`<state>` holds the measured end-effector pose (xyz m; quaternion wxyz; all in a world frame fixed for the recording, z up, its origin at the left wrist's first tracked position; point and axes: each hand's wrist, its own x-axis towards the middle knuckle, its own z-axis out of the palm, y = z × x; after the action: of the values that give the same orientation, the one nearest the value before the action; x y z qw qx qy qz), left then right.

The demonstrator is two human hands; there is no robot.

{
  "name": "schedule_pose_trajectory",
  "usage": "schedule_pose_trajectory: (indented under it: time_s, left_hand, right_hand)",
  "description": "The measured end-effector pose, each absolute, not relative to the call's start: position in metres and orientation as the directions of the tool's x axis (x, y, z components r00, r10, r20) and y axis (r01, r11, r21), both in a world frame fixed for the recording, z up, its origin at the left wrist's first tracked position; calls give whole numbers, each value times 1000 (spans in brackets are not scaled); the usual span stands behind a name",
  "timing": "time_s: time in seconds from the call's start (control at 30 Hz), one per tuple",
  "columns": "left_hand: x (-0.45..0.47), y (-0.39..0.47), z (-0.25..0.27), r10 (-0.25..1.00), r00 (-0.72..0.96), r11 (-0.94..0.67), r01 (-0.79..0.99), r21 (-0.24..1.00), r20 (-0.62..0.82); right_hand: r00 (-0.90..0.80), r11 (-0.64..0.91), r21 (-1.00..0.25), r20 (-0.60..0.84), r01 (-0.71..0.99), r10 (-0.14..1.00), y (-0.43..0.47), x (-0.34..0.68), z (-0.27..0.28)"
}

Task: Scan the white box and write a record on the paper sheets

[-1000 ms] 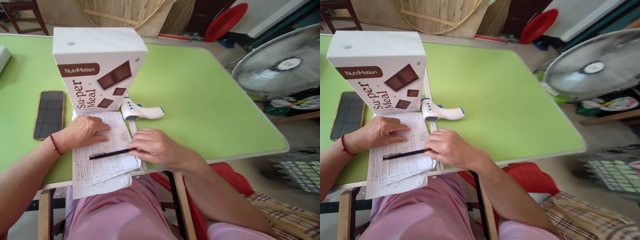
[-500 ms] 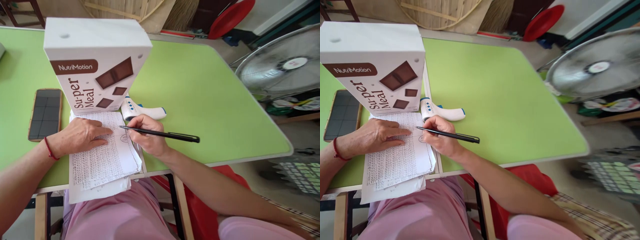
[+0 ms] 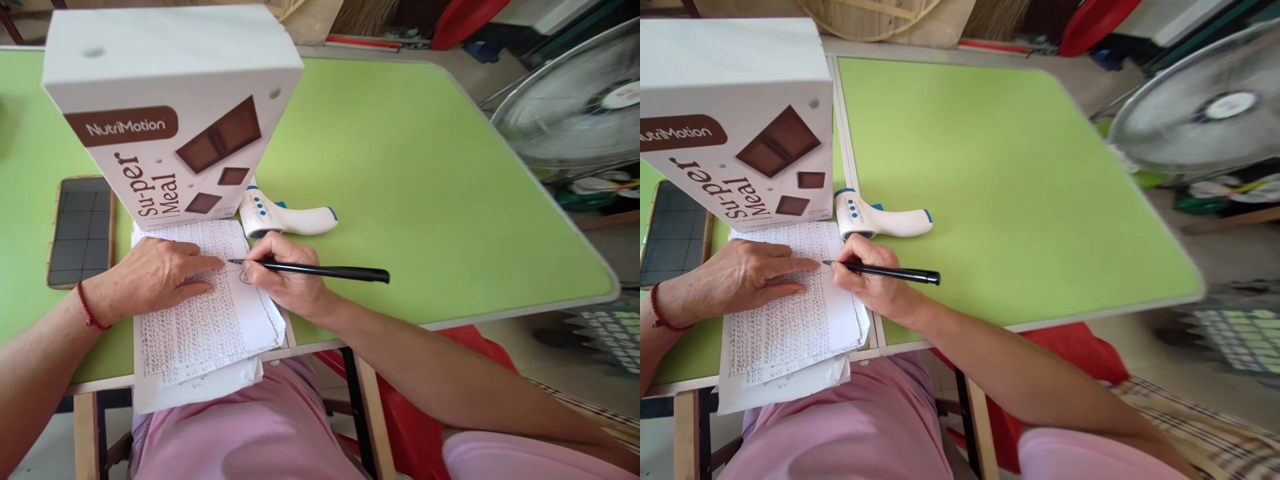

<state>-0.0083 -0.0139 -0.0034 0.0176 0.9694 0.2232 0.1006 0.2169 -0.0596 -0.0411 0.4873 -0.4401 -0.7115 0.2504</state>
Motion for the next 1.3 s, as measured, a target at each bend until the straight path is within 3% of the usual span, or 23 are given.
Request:
schedule_pose_trajectory:
  time_s: [1.3]
  left_hand:
    - [-8,-16,-2,434,880,-900,432,56,194]
  right_hand:
    - [-184,615,-662,602,428,777,-58,217,-43]
